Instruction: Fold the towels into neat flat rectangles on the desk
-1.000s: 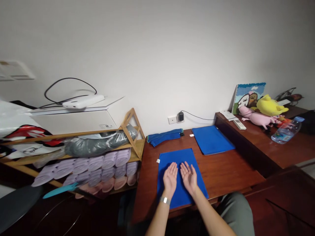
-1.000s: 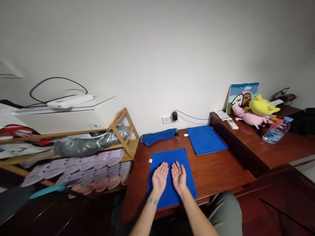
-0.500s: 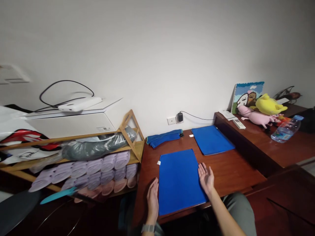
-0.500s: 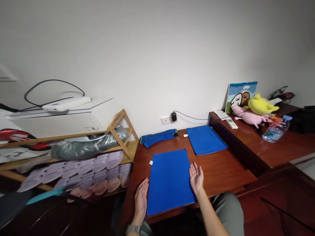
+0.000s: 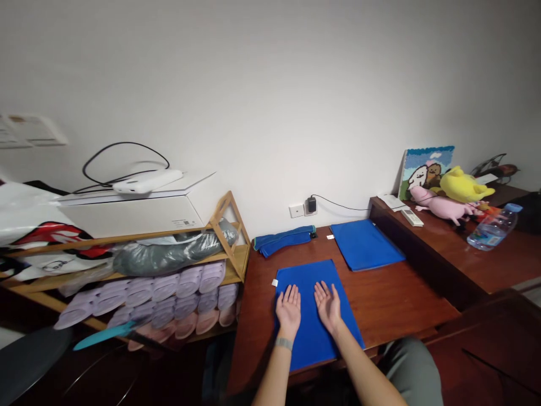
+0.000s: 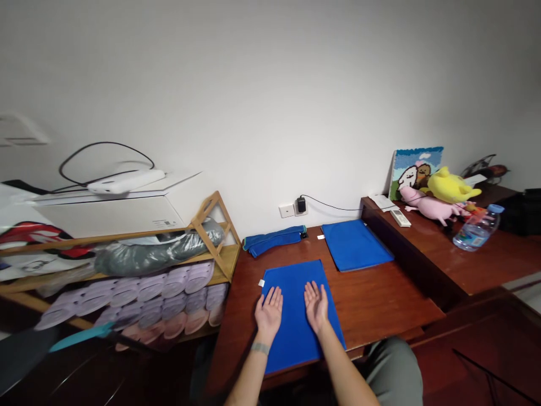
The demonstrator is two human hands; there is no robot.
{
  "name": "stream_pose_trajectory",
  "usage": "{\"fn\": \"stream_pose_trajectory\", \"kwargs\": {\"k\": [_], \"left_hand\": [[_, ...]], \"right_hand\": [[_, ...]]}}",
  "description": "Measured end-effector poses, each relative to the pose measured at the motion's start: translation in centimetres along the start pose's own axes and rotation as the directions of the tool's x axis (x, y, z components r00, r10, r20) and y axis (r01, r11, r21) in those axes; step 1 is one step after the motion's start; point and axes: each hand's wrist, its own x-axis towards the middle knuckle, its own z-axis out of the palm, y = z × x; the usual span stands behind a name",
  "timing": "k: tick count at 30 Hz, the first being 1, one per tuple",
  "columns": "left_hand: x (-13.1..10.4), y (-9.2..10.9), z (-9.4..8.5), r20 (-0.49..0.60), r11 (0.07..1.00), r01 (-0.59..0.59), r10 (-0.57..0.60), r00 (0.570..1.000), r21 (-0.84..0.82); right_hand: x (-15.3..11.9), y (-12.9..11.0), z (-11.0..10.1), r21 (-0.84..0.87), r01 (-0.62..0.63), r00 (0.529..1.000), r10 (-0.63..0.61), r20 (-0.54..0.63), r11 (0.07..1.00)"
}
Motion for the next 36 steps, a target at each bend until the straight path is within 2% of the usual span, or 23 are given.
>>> {"fn": "stream_pose_trajectory", "kwargs": {"k": [5, 8, 11, 15, 18, 20, 23, 28, 30, 33, 36], "left_hand": [[0.2, 4.5, -4.3, -0.015, 0.996, -0.088, 0.087, 0.996, -0.022], [0.1, 5.8, -5.2, -0.006, 0.987, -0.157, 0.157, 0.988, -0.029], [0.1, 4.9, -4.3, 0.070, 0.987, -0.155, 0.157, 0.985, -0.041], [0.7, 0.9, -0.8, 0.163, 0.998, 0.005, 0.004, 0.987, -0.056], [1.5, -1.5, 1.1, 0.143, 0.991, 0.116, -0.106, 0.984, -0.065], [2.1, -1.8, 1.1, 0.098, 0.990, 0.127, -0.120, 0.988, -0.067], [2.8, 0.0, -0.7, 0.069, 0.994, 0.093, -0.090, 0.994, -0.050], [2.6, 5.1, -4.6, 0.081, 0.999, -0.019, 0.022, 0.996, -0.038], [2.3, 6.4, -5.5, 0.112, 0.996, -0.081, 0.085, 0.990, -0.042], [2.4, 6.4, -5.0, 0.216, 0.991, -0.122, 0.131, 0.968, -0.052], [3.6, 4.3, -2.0, 0.256, 0.998, -0.046, 0.056, 0.965, -0.047]], "right_hand": [[0.3, -6.9, -3.6, 0.004, 0.122, 0.991, -0.122, -0.059, 0.993], [0.1, -9.1, -4.4, -0.014, 0.180, 0.980, -0.181, -0.081, 0.983], [0.0, -8.2, -3.4, 0.005, 0.194, 0.980, -0.194, -0.046, 0.981], [0.3, -2.9, 0.5, 0.029, 0.070, 0.994, -0.073, 0.079, 0.997], [0.6, 0.8, 2.6, 0.015, -0.042, 0.996, 0.041, 0.080, 0.999], [0.9, 1.5, 2.8, 0.014, -0.068, 0.996, 0.067, 0.052, 0.998], [1.5, -0.8, 1.1, 0.013, -0.018, 1.000, 0.017, 0.026, 1.000], [1.9, -8.7, -3.2, 0.012, 0.175, 0.982, -0.174, -0.069, 0.985], [1.7, -10.8, -4.0, 0.020, 0.233, 0.969, -0.231, -0.087, 0.972], [1.6, -10.9, -3.1, 0.056, 0.252, 0.968, -0.251, -0.016, 0.966], [2.5, -7.5, 0.5, 0.088, 0.182, 0.977, -0.190, 0.096, 0.979]]}}
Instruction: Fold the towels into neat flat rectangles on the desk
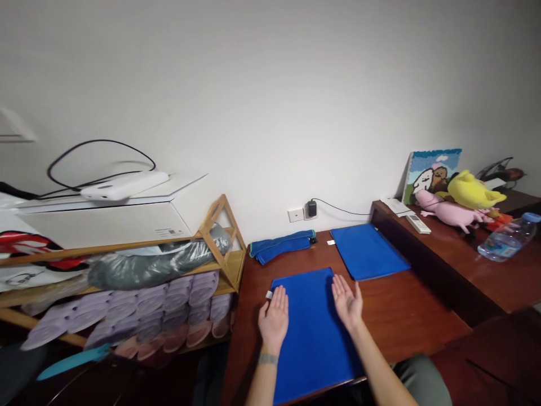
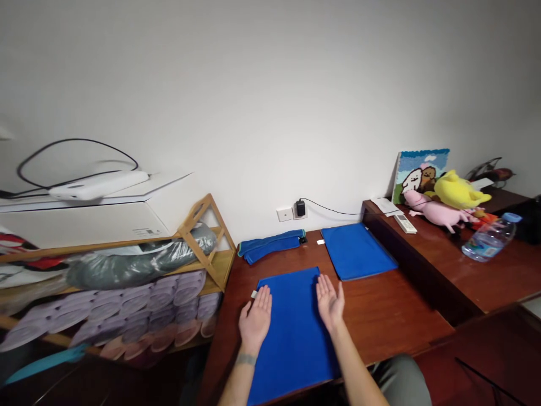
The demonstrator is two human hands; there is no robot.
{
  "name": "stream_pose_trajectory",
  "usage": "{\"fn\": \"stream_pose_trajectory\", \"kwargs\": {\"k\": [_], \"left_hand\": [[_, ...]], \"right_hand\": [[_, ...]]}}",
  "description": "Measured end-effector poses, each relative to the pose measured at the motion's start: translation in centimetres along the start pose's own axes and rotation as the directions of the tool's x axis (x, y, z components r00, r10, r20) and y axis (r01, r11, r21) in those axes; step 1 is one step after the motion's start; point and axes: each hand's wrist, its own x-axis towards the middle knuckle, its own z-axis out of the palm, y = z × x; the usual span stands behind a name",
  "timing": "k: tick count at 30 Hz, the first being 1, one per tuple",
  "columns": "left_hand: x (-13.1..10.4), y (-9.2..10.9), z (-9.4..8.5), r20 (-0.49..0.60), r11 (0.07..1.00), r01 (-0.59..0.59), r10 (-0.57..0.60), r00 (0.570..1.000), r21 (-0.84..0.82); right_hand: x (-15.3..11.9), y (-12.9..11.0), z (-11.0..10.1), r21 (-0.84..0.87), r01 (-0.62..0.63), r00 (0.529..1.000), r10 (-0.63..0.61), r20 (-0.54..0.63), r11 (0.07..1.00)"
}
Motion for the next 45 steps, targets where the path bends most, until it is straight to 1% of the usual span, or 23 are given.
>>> {"fn": "stream_pose_trajectory", "kwargs": {"k": [2, 4, 6, 7, 8, 10, 13, 15, 17, 20, 23, 25, 26, 28, 29, 31, 32, 33, 35, 38, 41, 43, 45], "left_hand": [[1.9, -2.1, 2.2, -0.017, 0.997, 0.080, -0.081, 0.997, -0.014], [3.8, -3.7, 3.9, -0.064, 0.989, 0.146, -0.147, 0.987, -0.023], [5.3, -4.1, 4.5, -0.123, 0.986, 0.167, -0.168, 0.978, -0.023], [5.9, -3.8, 4.4, -0.147, 0.986, 0.163, -0.165, 0.975, -0.022], [6.3, -3.1, 4.1, -0.165, 0.988, 0.151, -0.153, 0.974, -0.020], [6.8, -0.9, 3.0, -0.183, 0.994, 0.109, -0.110, 0.977, -0.016], [7.1, 2.9, 1.5, -0.219, 0.999, 0.039, -0.040, 0.975, -0.010], [7.2, 4.6, 1.0, -0.239, 1.000, 0.017, -0.018, 0.971, -0.007], [7.2, 5.4, 1.0, -0.256, 1.000, 0.010, -0.009, 0.967, 0.000], [7.1, 5.4, 1.5, -0.277, 1.000, -0.015, 0.021, 0.961, 0.023], [6.6, 4.5, 2.5, -0.271, 0.995, -0.082, 0.092, 0.958, 0.048], [6.2, 3.1, 3.4, -0.204, 0.992, -0.112, 0.120, 0.972, 0.050], [6.0, 2.1, 3.9, -0.155, 0.994, -0.102, 0.108, 0.982, 0.045], [5.6, -0.4, 4.9, -0.079, 0.999, -0.024, 0.027, 0.997, 0.039], [5.5, -1.7, 5.3, -0.074, 0.999, 0.028, -0.025, 0.997, 0.042], [5.3, -3.7, 5.6, -0.119, 0.993, 0.108, -0.102, 0.988, 0.052], [5.3, -4.2, 5.5, -0.156, 0.990, 0.124, -0.114, 0.981, 0.059], [5.3, -4.3, 5.3, -0.192, 0.990, 0.126, -0.110, 0.975, 0.068], [5.5, -3.3, 4.7, -0.241, 0.991, 0.101, -0.077, 0.967, 0.090], [5.8, 0.1, 3.9, -0.286, 0.993, 0.037, -0.004, 0.958, 0.112], [6.1, 3.2, 3.6, -0.315, 0.992, -0.024, 0.063, 0.947, 0.125], [6.4, 4.1, 3.9, -0.323, 0.990, -0.045, 0.087, 0.942, 0.135], [6.6, 4.2, 4.4, -0.320, 0.987, -0.064, 0.107, 0.941, 0.144]], "right_hand": [[0.8, 3.7, 2.4, 0.012, -0.090, 0.996, 0.090, 0.017, 0.996], [1.8, 7.1, 4.2, 0.011, -0.190, 0.982, 0.190, -0.007, 0.982], [3.1, 9.2, 4.9, 0.001, -0.254, 0.966, 0.254, -0.040, 0.967], [3.7, 9.6, 4.9, -0.007, -0.266, 0.963, 0.265, -0.050, 0.964], [4.3, 9.5, 4.6, -0.016, -0.263, 0.964, 0.262, -0.054, 0.965], [5.5, 8.0, 3.6, -0.031, -0.225, 0.973, 0.223, -0.057, 0.974], [7.1, 4.0, 2.0, -0.029, -0.122, 0.988, 0.118, -0.095, 0.992], [7.8, 1.6, 1.3, -0.032, -0.068, 0.989, 0.063, -0.132, 0.997], [8.2, 0.0, 1.0, -0.046, -0.048, 0.989, 0.041, -0.144, 0.998], [8.2, -0.9, 1.1, -0.059, -0.052, 0.988, 0.043, -0.146, 0.997], [7.3, -0.4, 2.1, -0.021, -0.018, 0.990, 0.015, -0.139, 1.000], [6.1, 1.2, 3.2, 0.027, -0.021, 0.998, 0.023, -0.066, 0.999], [5.4, 2.4, 3.7, 0.042, -0.056, 0.998, 0.056, -0.009, 0.998], [3.9, 5.4, 4.5, 0.041, -0.178, 0.980, 0.173, 0.098, 0.983], [3.3, 7.0, 4.7, 0.032, -0.240, 0.964, 0.234, 0.124, 0.970], [2.6, 9.4, 4.6, 0.019, -0.320, 0.943, 0.316, 0.105, 0.947], [2.6, 10.0, 4.3, 0.016, -0.334, 0.940, 0.332, 0.076, 0.943], [2.8, 10.2, 3.9, 0.011, -0.333, 0.942, 0.332, 0.047, 0.943], [3.8, 9.0, 2.9, -0.012, -0.305, 0.952, 0.305, 0.007, 0.952], [5.9, 5.1, 1.9, -0.023, -0.210, 0.977, 0.209, -0.041, 0.977], [7.4, 1.4, 1.8, -0.019, -0.136, 0.986, 0.134, -0.096, 0.990], [7.7, 0.1, 2.0, -0.031, -0.124, 0.986, 0.119, -0.112, 0.992], [7.4, -0.5, 2.2, -0.035, -0.104, 0.986, 0.099, -0.131, 0.994]]}}
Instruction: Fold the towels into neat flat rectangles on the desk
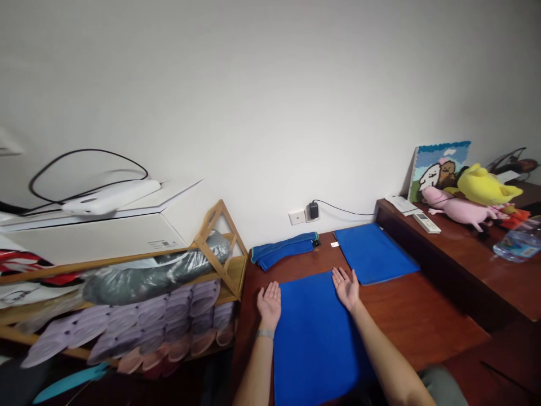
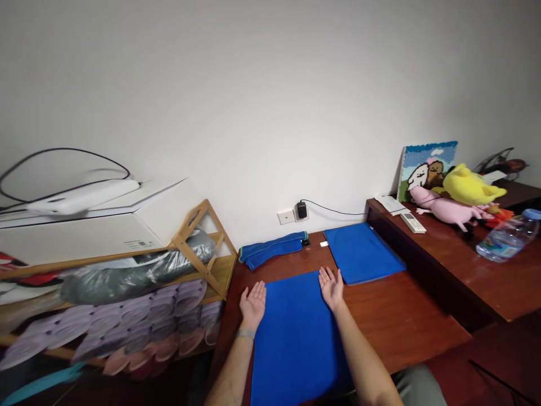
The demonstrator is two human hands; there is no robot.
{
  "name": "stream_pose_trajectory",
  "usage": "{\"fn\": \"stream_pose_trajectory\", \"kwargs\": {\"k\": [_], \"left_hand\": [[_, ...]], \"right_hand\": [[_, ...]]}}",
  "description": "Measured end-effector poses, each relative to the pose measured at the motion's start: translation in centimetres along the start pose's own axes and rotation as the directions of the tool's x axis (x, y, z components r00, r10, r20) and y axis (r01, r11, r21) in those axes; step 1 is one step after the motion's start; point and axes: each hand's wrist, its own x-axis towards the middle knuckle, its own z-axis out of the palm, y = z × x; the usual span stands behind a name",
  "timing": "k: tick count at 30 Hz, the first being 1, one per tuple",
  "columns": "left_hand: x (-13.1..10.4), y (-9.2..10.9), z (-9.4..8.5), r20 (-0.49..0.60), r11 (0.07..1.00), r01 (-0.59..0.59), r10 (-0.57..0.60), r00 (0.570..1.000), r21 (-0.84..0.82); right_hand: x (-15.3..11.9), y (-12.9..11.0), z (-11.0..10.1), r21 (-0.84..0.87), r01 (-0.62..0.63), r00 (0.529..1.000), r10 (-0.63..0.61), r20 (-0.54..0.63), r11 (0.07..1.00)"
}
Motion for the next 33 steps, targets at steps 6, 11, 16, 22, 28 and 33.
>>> {"fn": "stream_pose_trajectory", "kwargs": {"k": [6, 11, 16, 22, 28, 33], "left_hand": [[-2.7, -3.3, 0.8, 0.102, 0.997, -0.074, 0.076, 0.992, -0.023], [-6.8, -10.2, -0.7, 0.266, 0.976, 0.213, -0.197, 0.943, -0.033], [-7.8, -10.7, -2.5, 0.152, 0.963, 0.259, -0.246, 0.957, -0.072], [-7.5, -2.4, -5.7, 0.036, 0.996, 0.025, -0.022, 0.999, -0.084], [-9.5, -2.7, -6.3, 0.176, 0.997, -0.033, 0.046, 0.983, -0.074], [-11.0, -8.8, -5.4, 0.182, 0.984, 0.175, -0.171, 0.968, -0.006]], "right_hand": [[-3.3, 2.0, -1.1, 0.083, 0.062, 0.994, -0.070, 0.089, 0.995], [-6.5, 8.0, -1.8, 0.054, -0.129, 0.963, 0.112, 0.247, 0.990], [-6.8, 8.8, -3.4, 0.008, -0.141, 0.978, 0.137, 0.158, 0.990], [-6.3, 2.1, -4.8, -0.018, 0.039, 0.999, -0.039, -0.012, 0.999], [-8.7, 4.0, -4.0, 0.006, 0.077, 0.993, -0.077, 0.091, 0.997], [-10.7, 10.6, -4.5, -0.097, -0.102, 0.966, 0.122, 0.229, 0.990]]}}
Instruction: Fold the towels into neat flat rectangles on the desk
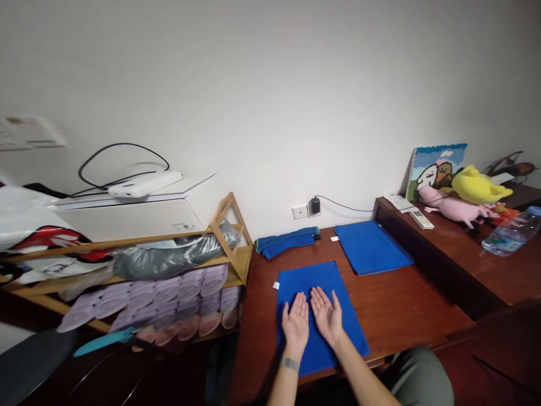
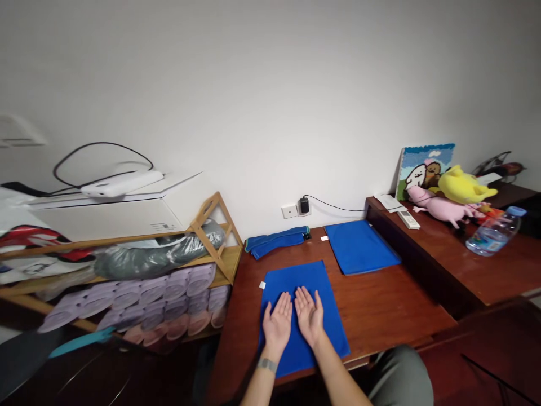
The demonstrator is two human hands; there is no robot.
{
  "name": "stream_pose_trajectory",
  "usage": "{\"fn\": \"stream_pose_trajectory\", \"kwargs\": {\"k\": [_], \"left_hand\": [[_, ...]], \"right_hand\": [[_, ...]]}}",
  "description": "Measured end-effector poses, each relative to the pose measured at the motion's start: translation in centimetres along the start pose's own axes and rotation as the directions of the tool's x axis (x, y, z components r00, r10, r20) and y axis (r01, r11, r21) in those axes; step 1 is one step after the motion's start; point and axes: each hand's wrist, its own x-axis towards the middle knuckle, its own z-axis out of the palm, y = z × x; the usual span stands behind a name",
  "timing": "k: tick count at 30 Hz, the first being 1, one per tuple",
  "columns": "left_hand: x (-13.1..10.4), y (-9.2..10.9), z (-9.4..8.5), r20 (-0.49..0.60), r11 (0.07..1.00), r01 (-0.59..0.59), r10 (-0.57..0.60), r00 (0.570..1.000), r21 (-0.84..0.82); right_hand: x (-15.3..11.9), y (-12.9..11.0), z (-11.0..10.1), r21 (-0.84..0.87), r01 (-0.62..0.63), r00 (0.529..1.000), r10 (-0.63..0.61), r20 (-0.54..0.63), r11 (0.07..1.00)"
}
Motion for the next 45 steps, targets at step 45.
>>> {"fn": "stream_pose_trajectory", "kwargs": {"k": [45], "left_hand": [[-7.2, -5.0, -3.0, 0.122, 0.930, -0.112, 0.073, 0.990, 0.350]], "right_hand": [[-9.1, 1.8, -1.0, -0.188, 0.059, 0.998, -0.058, 0.008, 0.980]]}}
